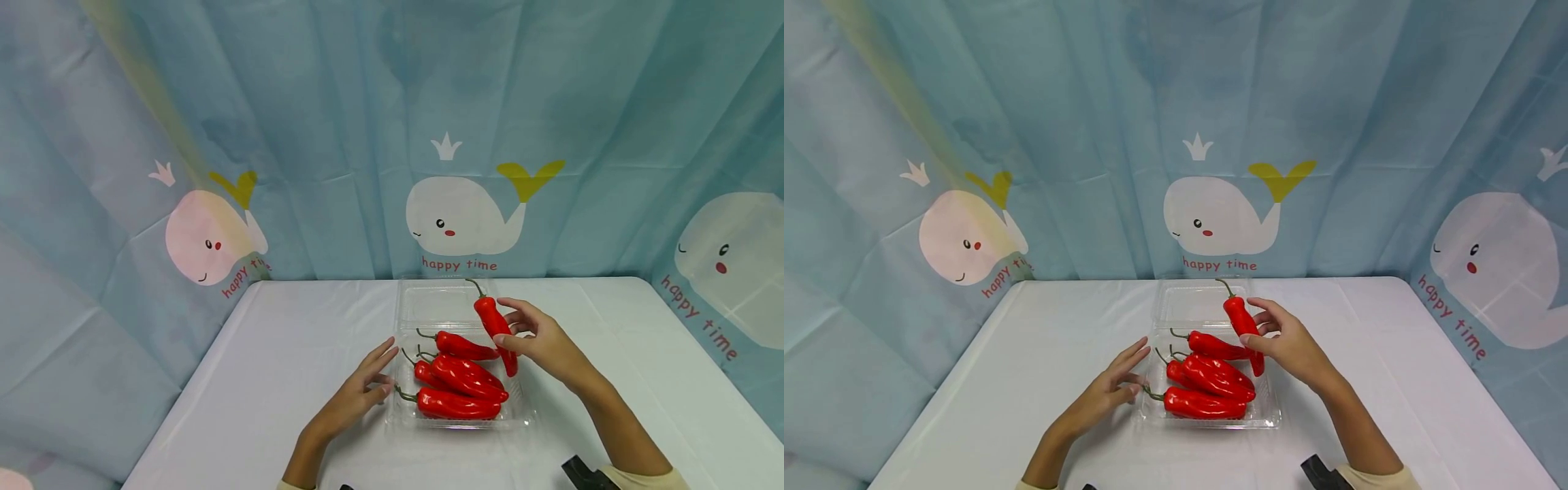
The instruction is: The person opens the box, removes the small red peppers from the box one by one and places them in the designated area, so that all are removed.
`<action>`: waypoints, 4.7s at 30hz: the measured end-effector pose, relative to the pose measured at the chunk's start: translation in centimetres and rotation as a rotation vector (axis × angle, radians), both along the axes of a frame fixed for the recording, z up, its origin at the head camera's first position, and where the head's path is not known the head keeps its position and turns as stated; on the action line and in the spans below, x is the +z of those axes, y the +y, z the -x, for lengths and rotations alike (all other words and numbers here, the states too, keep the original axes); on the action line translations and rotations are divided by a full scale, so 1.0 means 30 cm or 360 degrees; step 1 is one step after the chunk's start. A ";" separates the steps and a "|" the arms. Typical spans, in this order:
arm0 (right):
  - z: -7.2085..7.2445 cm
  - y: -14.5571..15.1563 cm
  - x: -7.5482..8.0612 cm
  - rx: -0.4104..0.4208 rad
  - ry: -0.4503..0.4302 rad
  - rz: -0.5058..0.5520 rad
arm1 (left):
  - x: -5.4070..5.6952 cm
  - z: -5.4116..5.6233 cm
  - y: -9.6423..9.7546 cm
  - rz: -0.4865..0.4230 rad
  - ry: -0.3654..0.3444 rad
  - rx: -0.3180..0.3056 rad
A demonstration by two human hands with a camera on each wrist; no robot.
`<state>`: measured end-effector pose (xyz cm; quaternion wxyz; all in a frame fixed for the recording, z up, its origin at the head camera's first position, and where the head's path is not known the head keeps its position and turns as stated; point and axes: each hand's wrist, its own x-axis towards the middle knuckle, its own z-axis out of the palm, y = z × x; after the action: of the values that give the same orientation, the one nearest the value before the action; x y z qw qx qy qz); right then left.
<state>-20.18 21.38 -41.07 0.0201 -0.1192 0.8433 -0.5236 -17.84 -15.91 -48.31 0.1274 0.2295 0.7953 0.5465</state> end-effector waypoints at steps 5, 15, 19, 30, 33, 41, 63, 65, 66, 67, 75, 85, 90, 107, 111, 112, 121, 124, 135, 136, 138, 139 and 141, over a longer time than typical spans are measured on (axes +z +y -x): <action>0.006 0.032 0.011 -0.0040 -0.0003 -0.0020 | 0.002 0.000 -0.002 -0.0005 0.0009 -0.0012; 0.035 0.084 -0.007 -0.0085 -0.0075 -0.0023 | 0.008 -0.001 -0.005 -0.0010 -0.0004 0.0008; 0.046 0.107 -0.020 -0.0108 -0.0119 -0.0022 | 0.004 -0.001 -0.004 -0.0023 -0.0004 0.0006; 0.074 0.162 -0.065 -0.0150 -0.0269 -0.0043 | 0.001 -0.002 0.000 -0.0011 -0.0010 0.0013; 0.076 0.170 -0.072 -0.0136 -0.0318 -0.0041 | 0.002 -0.002 0.001 -0.0009 -0.0011 0.0010; 0.083 0.194 -0.100 -0.0134 -0.0369 -0.0047 | 0.004 -0.002 0.004 -0.0003 -0.0012 0.0009; 0.106 0.237 -0.160 -0.0172 -0.0530 -0.0141 | 0.004 0.001 0.000 0.0002 0.0005 0.0002; 0.107 0.238 -0.163 -0.0174 -0.0531 -0.0156 | 0.005 0.000 0.001 0.0005 0.0003 0.0003; 0.108 0.238 -0.164 -0.0174 -0.0533 -0.0162 | 0.006 0.000 0.001 0.0005 0.0000 0.0004; 0.108 0.238 -0.165 -0.0177 -0.0535 -0.0169 | 0.007 0.000 0.001 0.0004 -0.0004 0.0005; 0.114 0.238 -0.173 -0.0204 -0.0554 -0.0207 | 0.006 -0.001 0.003 -0.0013 -0.0022 0.0006; 0.117 0.237 -0.175 -0.0231 -0.0546 -0.0239 | 0.007 -0.002 0.002 -0.0008 -0.0008 0.0003; 0.110 0.234 -0.170 -0.0222 -0.0528 -0.0234 | 0.007 -0.002 0.002 -0.0006 -0.0002 -0.0002; 0.101 0.231 -0.160 -0.0266 -0.0536 -0.0253 | 0.007 -0.002 0.003 -0.0004 -0.0004 0.0004; 0.104 0.239 -0.154 -0.0284 -0.0540 -0.0285 | 0.006 -0.002 0.002 -0.0003 -0.0007 0.0009; 0.105 0.241 -0.152 -0.0289 -0.0539 -0.0297 | 0.006 -0.002 0.002 -0.0003 -0.0009 0.0009; 0.108 0.249 -0.146 -0.0307 -0.0559 -0.0327 | 0.007 -0.001 0.002 -0.0002 0.0011 -0.0003; 0.107 0.249 -0.148 -0.0309 -0.0556 -0.0324 | 0.007 -0.001 0.001 -0.0004 0.0015 -0.0010; 0.100 0.245 -0.148 -0.0289 -0.0485 -0.0352 | 0.004 0.000 -0.001 -0.0014 0.0015 -0.0019; 0.099 0.244 -0.148 -0.0288 -0.0480 -0.0356 | 0.004 0.000 -0.001 -0.0016 0.0013 -0.0019; 0.098 0.242 -0.146 -0.0290 -0.0474 -0.0364 | 0.003 0.000 -0.001 -0.0020 0.0008 -0.0019; 0.098 0.241 -0.144 -0.0295 -0.0473 -0.0372 | 0.003 0.001 -0.001 -0.0021 0.0006 -0.0018; 0.097 0.240 -0.140 -0.0300 -0.0466 -0.0388 | 0.003 0.001 -0.001 -0.0022 0.0006 -0.0016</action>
<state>-23.10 28.57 -45.26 0.1076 0.0409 0.8960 -0.4289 -17.86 -15.96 -48.23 0.1271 0.2354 0.7905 0.5509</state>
